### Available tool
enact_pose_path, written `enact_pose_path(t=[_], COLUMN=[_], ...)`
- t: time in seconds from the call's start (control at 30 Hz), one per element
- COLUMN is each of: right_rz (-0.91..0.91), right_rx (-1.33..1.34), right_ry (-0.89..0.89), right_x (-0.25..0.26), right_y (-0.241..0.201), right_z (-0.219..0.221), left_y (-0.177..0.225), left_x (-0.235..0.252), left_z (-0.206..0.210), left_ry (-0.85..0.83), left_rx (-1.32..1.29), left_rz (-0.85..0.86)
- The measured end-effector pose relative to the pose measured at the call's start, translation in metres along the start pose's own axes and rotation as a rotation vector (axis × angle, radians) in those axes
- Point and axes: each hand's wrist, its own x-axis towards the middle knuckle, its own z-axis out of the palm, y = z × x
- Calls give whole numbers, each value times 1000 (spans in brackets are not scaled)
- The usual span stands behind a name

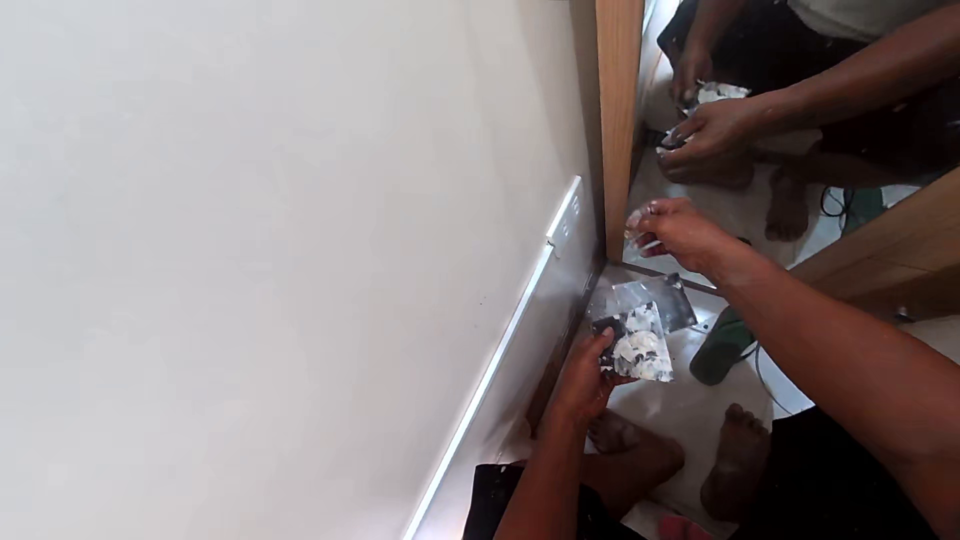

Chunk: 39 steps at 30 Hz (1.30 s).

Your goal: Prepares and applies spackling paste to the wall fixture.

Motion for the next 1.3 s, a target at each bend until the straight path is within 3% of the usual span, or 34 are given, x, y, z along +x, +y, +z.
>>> enact_pose_path(t=[0.17, 0.37, 0.53, 0.7, 0.8, 0.97, 1.3], right_rz=[-85, 308, 164, -3, 40, 216, 90], right_rx=[56, 407, 552, 378, 289, 189, -149], right_ry=[-34, 166, 354, 462, 467, 321, 194], right_x=[54, 75, 82, 79, 75, 78, 27], right_y=[-13, -31, -19, -16, -24, -34, -27], right_z=[45, 79, 99, 112, 112, 94, 102], left_y=[-17, -20, -22, -23, -21, -19, -20], left_x=[16, 21, 24, 19, 18, 13, 10], left_z=[-3, -19, -26, -33, -33, -30, -32], left_ry=[-62, -109, -142, -138, -146, -149, -183], left_rx=[83, 104, 109, 122, 103, 84, 96], left_rz=[-74, -135, -148, -154, -158, -155, -162])
